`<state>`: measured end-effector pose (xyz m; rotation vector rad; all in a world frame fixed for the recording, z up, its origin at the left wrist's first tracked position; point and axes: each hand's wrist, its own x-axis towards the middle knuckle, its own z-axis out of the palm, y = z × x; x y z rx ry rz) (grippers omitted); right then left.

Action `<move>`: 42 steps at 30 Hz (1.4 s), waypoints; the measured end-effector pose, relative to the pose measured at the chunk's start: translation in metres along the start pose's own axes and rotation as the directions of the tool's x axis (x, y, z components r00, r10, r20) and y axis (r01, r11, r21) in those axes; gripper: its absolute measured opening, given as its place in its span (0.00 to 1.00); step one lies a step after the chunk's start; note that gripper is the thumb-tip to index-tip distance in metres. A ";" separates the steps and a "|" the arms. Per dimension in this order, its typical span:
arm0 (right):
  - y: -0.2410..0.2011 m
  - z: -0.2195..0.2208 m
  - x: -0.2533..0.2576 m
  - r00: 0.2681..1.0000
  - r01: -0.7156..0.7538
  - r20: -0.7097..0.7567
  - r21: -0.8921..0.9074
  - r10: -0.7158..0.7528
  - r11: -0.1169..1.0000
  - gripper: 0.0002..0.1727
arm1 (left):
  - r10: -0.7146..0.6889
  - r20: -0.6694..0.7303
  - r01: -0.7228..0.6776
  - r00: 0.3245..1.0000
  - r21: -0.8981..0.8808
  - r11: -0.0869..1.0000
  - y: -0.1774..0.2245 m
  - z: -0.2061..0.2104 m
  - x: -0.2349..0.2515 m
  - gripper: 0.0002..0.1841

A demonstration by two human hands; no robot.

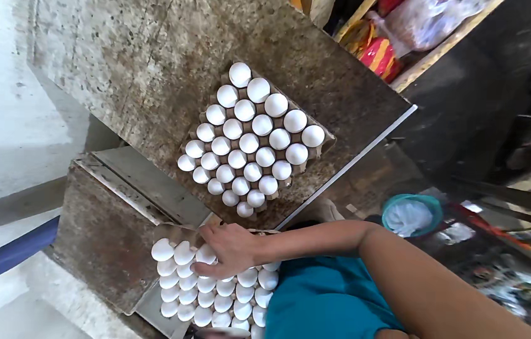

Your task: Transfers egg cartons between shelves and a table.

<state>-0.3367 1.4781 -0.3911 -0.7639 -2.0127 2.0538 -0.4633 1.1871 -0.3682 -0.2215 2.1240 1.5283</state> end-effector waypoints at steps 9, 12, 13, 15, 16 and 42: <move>-0.003 -0.016 0.001 0.999 -0.030 -0.044 0.004 0.031 1.000 0.41 | -0.006 -0.016 0.006 1.000 0.047 0.999 -0.002 0.022 0.005 0.24; -0.005 -0.019 -0.003 0.995 -0.081 -0.052 -0.012 0.080 0.997 0.38 | -0.035 0.027 0.034 0.999 0.041 0.999 -0.002 0.022 0.014 0.23; -0.004 -0.019 -0.004 0.994 -0.089 -0.065 -0.011 0.088 0.996 0.37 | -0.037 0.035 0.035 0.999 0.055 0.998 0.001 0.024 0.015 0.23; -0.003 -0.015 -0.009 0.990 -0.086 -0.115 -0.007 0.084 0.996 0.35 | -0.026 0.065 0.022 0.998 0.068 0.997 0.005 0.026 0.021 0.23; -0.004 -0.014 -0.012 0.987 -0.085 -0.140 -0.005 0.084 0.996 0.35 | -0.027 0.095 0.021 0.995 0.062 0.998 0.005 0.026 0.025 0.23; 0.013 0.293 -0.163 -0.329 -0.115 -0.889 0.373 0.319 0.921 0.32 | -0.297 0.932 -0.428 0.207 0.359 0.829 0.066 0.066 0.125 0.27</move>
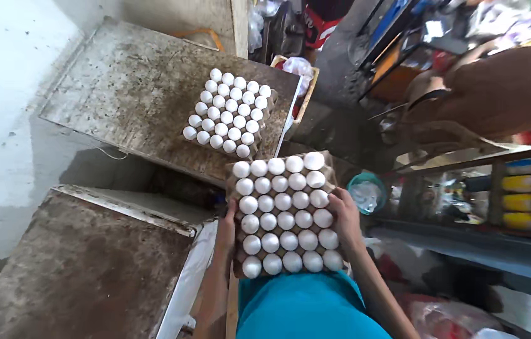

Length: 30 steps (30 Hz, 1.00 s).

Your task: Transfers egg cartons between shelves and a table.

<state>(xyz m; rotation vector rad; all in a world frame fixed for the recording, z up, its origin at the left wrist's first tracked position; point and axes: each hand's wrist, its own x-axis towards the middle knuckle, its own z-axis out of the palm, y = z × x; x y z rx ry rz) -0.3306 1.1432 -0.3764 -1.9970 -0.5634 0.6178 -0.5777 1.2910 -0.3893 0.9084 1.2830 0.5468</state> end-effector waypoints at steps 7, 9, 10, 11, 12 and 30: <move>0.031 -0.073 -0.031 0.959 -0.085 -0.243 0.246 0.147 0.965 0.25 | -0.074 0.291 0.050 0.954 0.090 0.995 0.016 0.073 -0.016 0.28; 0.041 -0.100 -0.042 0.947 -0.085 -0.266 0.325 0.178 0.942 0.26 | -0.113 0.351 0.069 0.930 0.136 0.988 0.016 0.097 -0.027 0.30; 0.045 -0.115 -0.050 0.943 -0.080 -0.277 0.352 0.186 0.933 0.27 | -0.121 0.387 0.062 0.914 0.160 0.985 0.016 0.110 -0.034 0.30; 0.048 -0.128 -0.060 0.935 -0.072 -0.298 0.374 0.193 0.925 0.26 | -0.122 0.426 0.044 0.896 0.189 0.981 0.015 0.124 -0.040 0.30; 0.049 -0.140 -0.071 0.923 -0.062 -0.327 0.392 0.202 0.918 0.25 | -0.123 0.466 0.013 0.876 0.232 0.973 0.015 0.138 -0.047 0.29; 0.167 -0.328 -0.350 0.212 -0.267 -0.807 0.494 0.551 0.827 0.24 | -0.397 0.764 -0.360 0.508 0.607 0.708 -0.114 0.371 -0.268 0.36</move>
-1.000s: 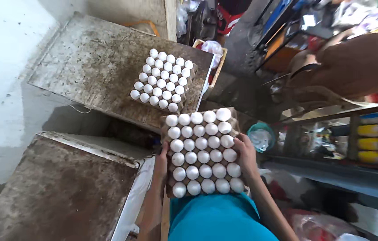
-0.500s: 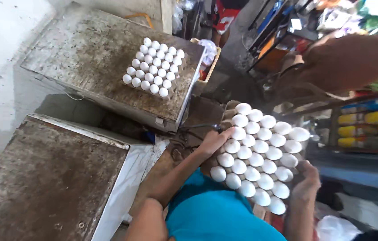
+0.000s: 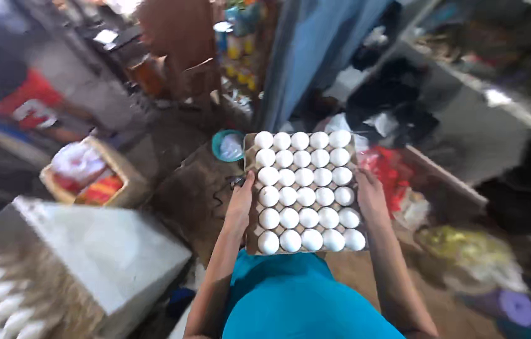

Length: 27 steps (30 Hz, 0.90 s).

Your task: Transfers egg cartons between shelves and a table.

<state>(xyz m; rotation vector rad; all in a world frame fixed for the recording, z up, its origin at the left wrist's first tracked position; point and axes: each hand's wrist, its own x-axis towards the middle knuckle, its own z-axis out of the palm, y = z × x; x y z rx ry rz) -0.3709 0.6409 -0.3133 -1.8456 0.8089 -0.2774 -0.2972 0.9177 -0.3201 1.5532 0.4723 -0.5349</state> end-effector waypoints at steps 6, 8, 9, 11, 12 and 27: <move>0.035 -0.045 0.025 0.966 -0.187 -0.174 0.055 0.194 0.981 0.18 | -0.018 0.170 -0.025 0.985 0.246 0.969 0.037 0.079 0.047 0.35; 0.036 -0.054 0.034 0.957 -0.224 -0.180 0.045 0.229 0.973 0.21 | -0.052 0.211 -0.017 0.976 0.312 0.950 0.060 0.100 0.067 0.40; 0.030 -0.056 0.041 0.953 -0.226 -0.191 0.063 0.234 0.972 0.22 | -0.059 0.238 -0.015 0.970 0.298 0.954 0.076 0.112 0.078 0.39; 0.008 -0.062 0.068 0.943 -0.213 -0.231 0.135 0.239 0.968 0.23 | -0.040 0.332 -0.033 0.942 0.210 0.977 0.109 0.138 0.099 0.31; -0.006 -0.067 0.085 0.940 -0.199 -0.246 0.166 0.236 0.966 0.24 | -0.014 0.393 -0.048 0.919 0.149 0.988 0.128 0.151 0.107 0.25; -0.102 -0.110 0.188 0.976 -0.039 -0.205 0.185 0.077 0.982 0.35 | 0.230 0.669 -0.280 0.707 -0.035 0.959 0.262 0.206 0.164 0.18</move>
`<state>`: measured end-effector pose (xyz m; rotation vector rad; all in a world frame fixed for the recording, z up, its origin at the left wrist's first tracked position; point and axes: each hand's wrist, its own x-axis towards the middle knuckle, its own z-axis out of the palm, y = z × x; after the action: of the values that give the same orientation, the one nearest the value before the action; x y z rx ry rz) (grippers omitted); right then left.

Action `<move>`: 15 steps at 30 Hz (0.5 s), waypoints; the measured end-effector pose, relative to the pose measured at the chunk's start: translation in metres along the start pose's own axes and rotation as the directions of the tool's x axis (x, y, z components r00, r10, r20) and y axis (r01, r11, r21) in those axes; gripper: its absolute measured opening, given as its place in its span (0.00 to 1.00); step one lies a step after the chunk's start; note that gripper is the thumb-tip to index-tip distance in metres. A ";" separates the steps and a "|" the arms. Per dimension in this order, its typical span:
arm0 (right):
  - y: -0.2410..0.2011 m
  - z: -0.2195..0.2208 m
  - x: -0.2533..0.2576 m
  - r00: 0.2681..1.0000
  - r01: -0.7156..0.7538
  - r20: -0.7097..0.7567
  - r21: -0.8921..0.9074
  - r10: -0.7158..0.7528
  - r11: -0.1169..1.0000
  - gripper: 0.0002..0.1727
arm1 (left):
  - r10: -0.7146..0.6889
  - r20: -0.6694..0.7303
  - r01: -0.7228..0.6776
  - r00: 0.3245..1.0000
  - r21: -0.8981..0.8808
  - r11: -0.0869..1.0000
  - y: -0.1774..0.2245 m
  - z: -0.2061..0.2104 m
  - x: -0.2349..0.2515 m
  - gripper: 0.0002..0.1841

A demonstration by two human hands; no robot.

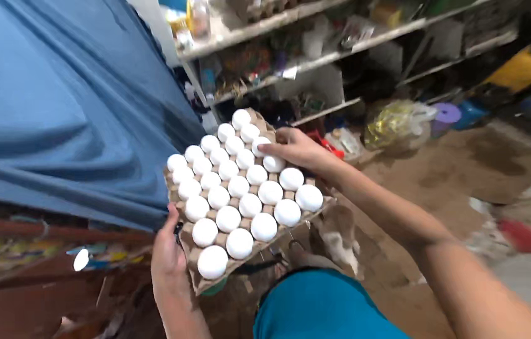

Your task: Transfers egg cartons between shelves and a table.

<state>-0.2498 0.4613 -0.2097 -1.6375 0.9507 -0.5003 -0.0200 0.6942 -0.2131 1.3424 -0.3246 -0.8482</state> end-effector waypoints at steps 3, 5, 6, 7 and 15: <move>-0.005 -0.017 0.012 0.999 -0.005 -0.053 0.030 0.006 1.000 0.31 | 0.018 0.037 -0.019 0.999 0.028 0.999 0.012 0.018 0.015 0.20; -0.015 -0.040 0.029 0.998 -0.001 -0.059 0.024 0.003 1.000 0.30 | 0.039 0.071 -0.041 0.997 0.027 0.999 0.023 0.038 0.030 0.20; -0.023 -0.053 0.039 0.998 -0.010 -0.057 0.024 0.011 1.000 0.29 | 0.058 0.096 -0.060 0.994 0.015 0.998 0.029 0.049 0.038 0.19; -0.033 -0.066 0.049 0.998 -0.022 -0.054 0.030 0.024 0.999 0.27 | 0.080 0.132 -0.081 0.988 0.005 0.997 0.035 0.059 0.048 0.18; -0.092 -0.187 0.142 0.978 0.035 -0.207 -0.013 -0.037 0.999 0.26 | 0.139 0.284 -0.165 0.949 0.070 0.984 0.112 0.197 0.154 0.16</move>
<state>-0.2764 0.2404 -0.0906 -1.6361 1.0787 -0.7030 -0.0070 0.4452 -0.1004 1.2649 -0.6874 -0.9008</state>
